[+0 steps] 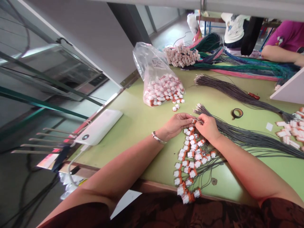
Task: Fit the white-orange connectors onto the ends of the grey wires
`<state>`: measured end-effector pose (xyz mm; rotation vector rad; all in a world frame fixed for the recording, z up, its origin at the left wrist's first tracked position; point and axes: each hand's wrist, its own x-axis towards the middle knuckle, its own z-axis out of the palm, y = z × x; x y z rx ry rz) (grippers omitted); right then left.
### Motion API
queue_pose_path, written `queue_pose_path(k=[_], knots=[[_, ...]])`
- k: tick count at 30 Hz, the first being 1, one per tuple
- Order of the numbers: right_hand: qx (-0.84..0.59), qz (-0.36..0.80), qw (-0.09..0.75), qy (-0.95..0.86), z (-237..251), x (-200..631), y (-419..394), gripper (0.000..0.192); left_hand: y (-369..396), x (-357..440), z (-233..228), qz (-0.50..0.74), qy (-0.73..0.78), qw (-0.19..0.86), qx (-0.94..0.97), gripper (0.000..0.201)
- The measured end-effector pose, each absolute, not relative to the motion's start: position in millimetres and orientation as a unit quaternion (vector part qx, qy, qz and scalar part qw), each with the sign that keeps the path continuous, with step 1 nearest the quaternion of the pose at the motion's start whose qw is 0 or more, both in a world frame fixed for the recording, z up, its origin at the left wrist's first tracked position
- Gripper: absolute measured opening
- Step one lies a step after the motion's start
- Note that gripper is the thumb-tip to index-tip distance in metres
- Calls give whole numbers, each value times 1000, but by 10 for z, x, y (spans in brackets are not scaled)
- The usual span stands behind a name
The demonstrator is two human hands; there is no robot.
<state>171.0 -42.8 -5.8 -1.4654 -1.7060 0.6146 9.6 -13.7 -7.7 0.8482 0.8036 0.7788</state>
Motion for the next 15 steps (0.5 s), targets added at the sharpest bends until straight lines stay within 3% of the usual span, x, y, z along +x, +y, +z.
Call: queue_pose_path(k=[8,15], knots=[[-570,293,435,-633,-69,1728,-427,4,-147,48,-73,364,360,776,369,21],[-582,275,409,-647,-102,1718,-419,7,-139,58,-72,357,360,771,387,21]])
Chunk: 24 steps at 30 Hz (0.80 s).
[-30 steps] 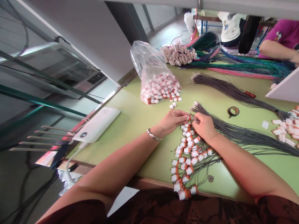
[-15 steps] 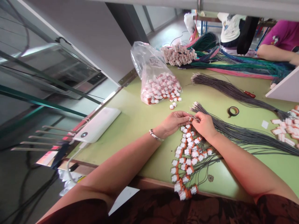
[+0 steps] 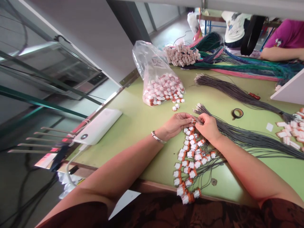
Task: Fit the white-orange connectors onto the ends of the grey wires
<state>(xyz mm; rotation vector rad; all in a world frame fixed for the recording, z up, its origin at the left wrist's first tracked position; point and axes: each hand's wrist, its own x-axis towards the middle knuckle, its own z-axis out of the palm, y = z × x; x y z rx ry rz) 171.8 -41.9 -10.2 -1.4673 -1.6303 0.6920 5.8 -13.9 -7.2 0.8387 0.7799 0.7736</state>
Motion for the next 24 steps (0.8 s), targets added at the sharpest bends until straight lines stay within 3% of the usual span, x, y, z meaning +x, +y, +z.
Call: queue_pose_path(k=[7,15,17,20,22,24], knots=[[-584,288,406,-641,-120,1732,-405,8,-117,97,-84,353,358,757,418,28],[-547,459,512,-477,1,1745,-390,25,-200,-4,158,215,328,609,689,12],[-548,463,500,-484,22,1741,-398,28,-160,-42,179,233,308,520,762,13],[-557,442,474,-519,24,1739,-412,26,7,-137,100,380,435,256,776,17],[-554,439,466,-532,14,1740,-418,20,156,-215,2,370,517,103,765,22],[-549,438,464,-540,6,1738,-421,18,288,-279,-92,312,547,43,775,22]])
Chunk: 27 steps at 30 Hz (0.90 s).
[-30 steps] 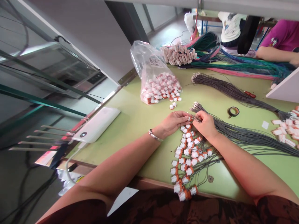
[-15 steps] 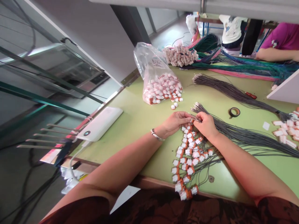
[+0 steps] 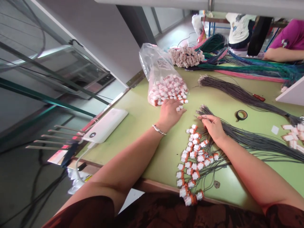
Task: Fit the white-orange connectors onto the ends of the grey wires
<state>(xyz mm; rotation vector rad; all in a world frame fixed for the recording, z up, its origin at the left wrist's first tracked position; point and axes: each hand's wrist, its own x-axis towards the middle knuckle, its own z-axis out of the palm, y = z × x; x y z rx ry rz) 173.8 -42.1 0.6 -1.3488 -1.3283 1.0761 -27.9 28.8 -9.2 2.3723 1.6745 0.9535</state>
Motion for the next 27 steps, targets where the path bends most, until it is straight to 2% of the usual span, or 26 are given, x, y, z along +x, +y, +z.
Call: queue_pose_path(k=[4,7,9,11,13,15,17,19,27], knots=[[-557,443,465,-527,16,1716,-428,18,386,-316,-171,273,529,34,803,17],[-564,456,464,-508,22,1698,-429,15,298,-273,-118,325,498,69,801,23],[-571,448,457,-515,15,1694,-426,11,185,-217,-54,388,480,132,775,25],[-574,438,454,-522,4,1696,-424,11,59,-145,10,432,473,247,727,19],[-576,436,457,-519,4,1698,-425,11,-48,-69,52,428,474,416,647,15],[-577,430,457,-522,20,1696,-432,11,-115,-4,65,407,458,575,542,19],[-577,420,456,-532,42,1689,-440,11,-144,40,53,393,430,668,463,21],[-579,411,453,-540,56,1679,-446,10,-150,67,31,379,415,699,443,18],[-583,360,438,-582,20,1672,-436,8,-168,115,-3,350,417,712,444,8]])
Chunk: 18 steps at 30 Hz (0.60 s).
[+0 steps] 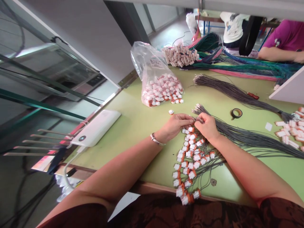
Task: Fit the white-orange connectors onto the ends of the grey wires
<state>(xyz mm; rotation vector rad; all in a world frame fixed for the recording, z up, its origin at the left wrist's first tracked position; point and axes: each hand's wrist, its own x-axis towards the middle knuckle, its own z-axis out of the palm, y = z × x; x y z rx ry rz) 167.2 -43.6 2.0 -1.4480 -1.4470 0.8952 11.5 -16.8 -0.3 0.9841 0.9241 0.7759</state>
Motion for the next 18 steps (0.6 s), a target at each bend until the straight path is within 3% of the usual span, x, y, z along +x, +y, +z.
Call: queue_pose_path(k=[9,18], knots=[[-578,362,443,-582,2,1676,-443,17,-77,-6,10,399,363,783,311,5],[-581,365,428,-588,29,1661,-433,15,-123,6,-19,372,370,765,374,16]])
